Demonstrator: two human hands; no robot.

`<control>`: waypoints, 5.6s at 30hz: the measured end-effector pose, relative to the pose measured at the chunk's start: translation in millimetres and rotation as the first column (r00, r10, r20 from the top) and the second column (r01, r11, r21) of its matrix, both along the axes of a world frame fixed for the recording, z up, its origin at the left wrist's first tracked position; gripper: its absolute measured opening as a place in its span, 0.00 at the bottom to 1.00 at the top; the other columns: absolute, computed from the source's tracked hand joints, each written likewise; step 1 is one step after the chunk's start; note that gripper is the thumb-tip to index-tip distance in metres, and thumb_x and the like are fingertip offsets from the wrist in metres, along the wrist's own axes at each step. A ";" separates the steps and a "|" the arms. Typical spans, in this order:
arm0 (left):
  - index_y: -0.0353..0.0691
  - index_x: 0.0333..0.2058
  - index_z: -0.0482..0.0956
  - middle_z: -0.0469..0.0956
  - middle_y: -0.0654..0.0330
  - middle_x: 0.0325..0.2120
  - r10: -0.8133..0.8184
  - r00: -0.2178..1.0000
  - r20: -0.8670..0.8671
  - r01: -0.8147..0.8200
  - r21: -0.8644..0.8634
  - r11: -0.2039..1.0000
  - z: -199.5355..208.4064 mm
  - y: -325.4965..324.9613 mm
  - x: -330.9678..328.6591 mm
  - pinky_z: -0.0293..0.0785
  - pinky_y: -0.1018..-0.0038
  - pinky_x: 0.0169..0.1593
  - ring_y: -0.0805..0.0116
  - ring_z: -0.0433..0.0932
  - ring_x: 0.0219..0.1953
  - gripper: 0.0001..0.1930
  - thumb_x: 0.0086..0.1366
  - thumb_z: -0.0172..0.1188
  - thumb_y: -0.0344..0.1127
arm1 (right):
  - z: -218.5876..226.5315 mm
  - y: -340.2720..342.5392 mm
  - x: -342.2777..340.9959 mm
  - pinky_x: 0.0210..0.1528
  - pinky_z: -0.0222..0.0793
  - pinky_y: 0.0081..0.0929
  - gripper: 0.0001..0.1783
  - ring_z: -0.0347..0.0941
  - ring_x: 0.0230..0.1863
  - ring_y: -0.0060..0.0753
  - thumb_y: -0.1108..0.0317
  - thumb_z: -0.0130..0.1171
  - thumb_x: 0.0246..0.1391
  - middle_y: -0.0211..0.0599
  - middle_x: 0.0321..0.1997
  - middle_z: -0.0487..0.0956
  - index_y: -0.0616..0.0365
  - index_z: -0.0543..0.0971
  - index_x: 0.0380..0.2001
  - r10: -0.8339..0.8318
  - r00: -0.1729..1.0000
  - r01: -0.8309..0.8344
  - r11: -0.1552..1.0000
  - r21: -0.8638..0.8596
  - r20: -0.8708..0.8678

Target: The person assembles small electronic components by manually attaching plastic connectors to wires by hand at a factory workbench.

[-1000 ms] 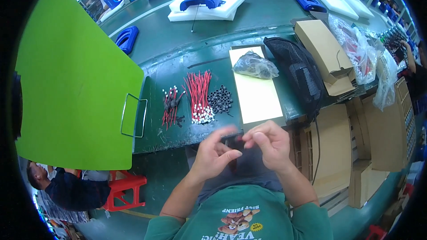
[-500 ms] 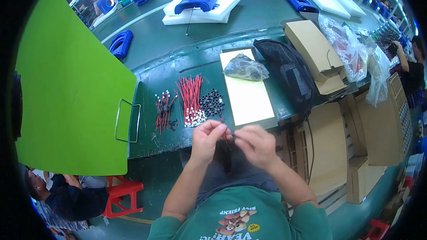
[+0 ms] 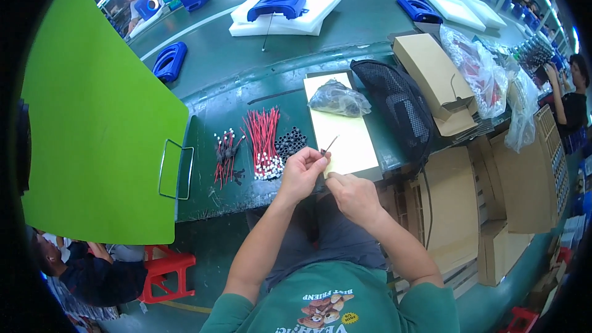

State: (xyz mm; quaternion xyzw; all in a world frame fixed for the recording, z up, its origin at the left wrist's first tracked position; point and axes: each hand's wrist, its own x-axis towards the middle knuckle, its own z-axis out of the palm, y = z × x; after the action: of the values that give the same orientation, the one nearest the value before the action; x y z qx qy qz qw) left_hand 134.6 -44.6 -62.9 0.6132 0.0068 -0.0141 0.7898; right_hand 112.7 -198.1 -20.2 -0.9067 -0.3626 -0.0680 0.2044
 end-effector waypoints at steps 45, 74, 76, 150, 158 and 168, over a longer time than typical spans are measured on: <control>0.30 0.27 0.78 0.76 0.64 0.18 0.110 0.992 -0.060 -0.099 0.168 0.981 55.6 4.1 -69.4 0.67 0.86 0.25 0.83 0.71 0.20 0.05 0.55 0.58 0.27 | 69.8 -22.1 -24.7 0.32 0.65 0.10 0.20 0.69 0.30 0.16 0.80 0.57 0.44 0.33 0.31 0.74 0.66 0.68 0.44 0.442 0.557 0.622 0.337 0.706 -0.703; 0.29 0.32 0.77 0.78 0.57 0.27 0.234 0.969 0.076 -0.226 -0.103 0.969 71.0 13.9 -109.1 0.72 0.82 0.34 0.77 0.76 0.29 0.06 0.55 0.55 0.23 | 62.1 3.5 -19.5 0.28 0.65 0.13 0.05 0.71 0.25 0.16 0.75 0.57 0.48 0.30 0.24 0.78 0.65 0.78 0.29 0.184 0.711 0.482 0.575 0.661 -0.679; 0.30 0.31 0.78 0.78 0.54 0.28 0.262 0.934 0.245 -0.308 0.176 0.935 72.8 24.5 -108.8 0.73 0.79 0.35 0.71 0.78 0.30 0.06 0.52 0.57 0.22 | 64.4 6.0 -20.4 0.28 0.65 0.13 0.04 0.71 0.25 0.16 0.75 0.57 0.47 0.30 0.24 0.78 0.65 0.78 0.28 0.151 0.737 0.468 0.589 0.659 -0.659; 0.32 0.38 0.74 0.77 0.57 0.25 -0.093 0.995 -0.031 0.055 -0.604 0.795 59.1 16.0 -105.3 0.68 0.85 0.21 0.78 0.71 0.18 0.11 0.62 0.52 0.34 | 55.4 19.4 -22.3 0.35 0.69 0.18 0.08 0.72 0.32 0.24 0.80 0.58 0.45 0.37 0.32 0.74 0.67 0.77 0.32 0.488 0.633 0.319 0.543 0.777 -0.601; 0.33 0.29 0.75 0.75 0.61 0.19 0.161 0.987 -0.030 -0.163 -0.276 0.947 71.5 8.2 -107.2 0.64 0.87 0.18 0.82 0.68 0.15 0.07 0.59 0.56 0.32 | 50.0 20.6 -22.4 0.33 0.67 0.17 0.07 0.70 0.31 0.22 0.79 0.60 0.43 0.35 0.32 0.74 0.65 0.79 0.29 0.450 0.686 0.240 0.601 0.762 -0.572; 0.33 0.32 0.76 0.73 0.64 0.17 -0.200 0.980 -0.008 0.172 -0.475 0.863 66.2 21.1 -111.8 0.60 0.87 0.17 0.84 0.66 0.14 0.12 0.63 0.50 0.36 | 34.6 23.1 -20.6 0.24 0.61 0.13 0.07 0.68 0.26 0.20 0.76 0.57 0.47 0.33 0.29 0.72 0.67 0.78 0.31 0.765 0.210 0.493 0.456 0.741 -0.609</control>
State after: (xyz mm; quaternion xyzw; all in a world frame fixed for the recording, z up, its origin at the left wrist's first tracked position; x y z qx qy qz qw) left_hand 22.7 -23.5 3.3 0.3995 -0.0335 -0.1088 0.9097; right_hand 92.1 -175.0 14.4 -0.4294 -0.1572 0.3594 0.8134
